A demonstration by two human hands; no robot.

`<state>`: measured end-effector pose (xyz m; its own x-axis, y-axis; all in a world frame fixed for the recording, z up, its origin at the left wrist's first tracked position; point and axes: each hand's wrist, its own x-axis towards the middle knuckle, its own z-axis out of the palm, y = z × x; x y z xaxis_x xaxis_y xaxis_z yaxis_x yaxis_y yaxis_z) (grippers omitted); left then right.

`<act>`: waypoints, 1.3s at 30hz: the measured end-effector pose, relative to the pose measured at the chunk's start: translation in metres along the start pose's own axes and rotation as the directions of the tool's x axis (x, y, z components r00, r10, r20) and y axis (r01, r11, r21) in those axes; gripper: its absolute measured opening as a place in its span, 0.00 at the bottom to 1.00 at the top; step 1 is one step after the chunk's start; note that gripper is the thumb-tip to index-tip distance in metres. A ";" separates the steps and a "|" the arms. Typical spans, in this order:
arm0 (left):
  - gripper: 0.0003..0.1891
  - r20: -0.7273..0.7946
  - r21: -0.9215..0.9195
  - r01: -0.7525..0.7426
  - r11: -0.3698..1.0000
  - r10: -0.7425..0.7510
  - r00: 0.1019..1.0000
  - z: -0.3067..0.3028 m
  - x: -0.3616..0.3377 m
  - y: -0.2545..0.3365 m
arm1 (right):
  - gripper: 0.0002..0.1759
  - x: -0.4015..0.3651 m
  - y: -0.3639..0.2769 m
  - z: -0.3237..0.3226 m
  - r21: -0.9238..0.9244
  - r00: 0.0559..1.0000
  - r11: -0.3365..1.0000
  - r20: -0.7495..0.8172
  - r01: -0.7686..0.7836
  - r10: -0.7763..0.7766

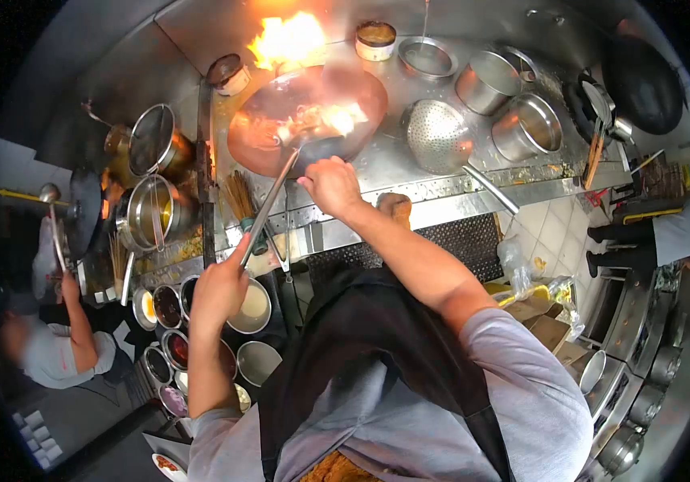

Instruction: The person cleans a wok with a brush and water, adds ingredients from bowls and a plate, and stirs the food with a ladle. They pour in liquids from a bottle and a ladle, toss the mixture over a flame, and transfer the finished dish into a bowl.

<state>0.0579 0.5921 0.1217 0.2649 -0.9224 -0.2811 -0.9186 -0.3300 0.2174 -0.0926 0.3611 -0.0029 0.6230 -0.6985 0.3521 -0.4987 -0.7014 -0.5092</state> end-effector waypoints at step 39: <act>0.28 0.175 -0.696 -0.120 0.708 0.329 0.928 0.040 0.393 0.445 | 0.17 -0.356 0.321 -0.218 0.295 0.760 0.705 0.146 -0.645 0.633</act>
<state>-0.2583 0.0913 0.0704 -0.1080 -0.9294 -0.3528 -0.4786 -0.2625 0.8379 -0.6057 0.3536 -0.1199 0.2454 -0.9545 -0.1697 -0.5755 -0.0026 -0.8178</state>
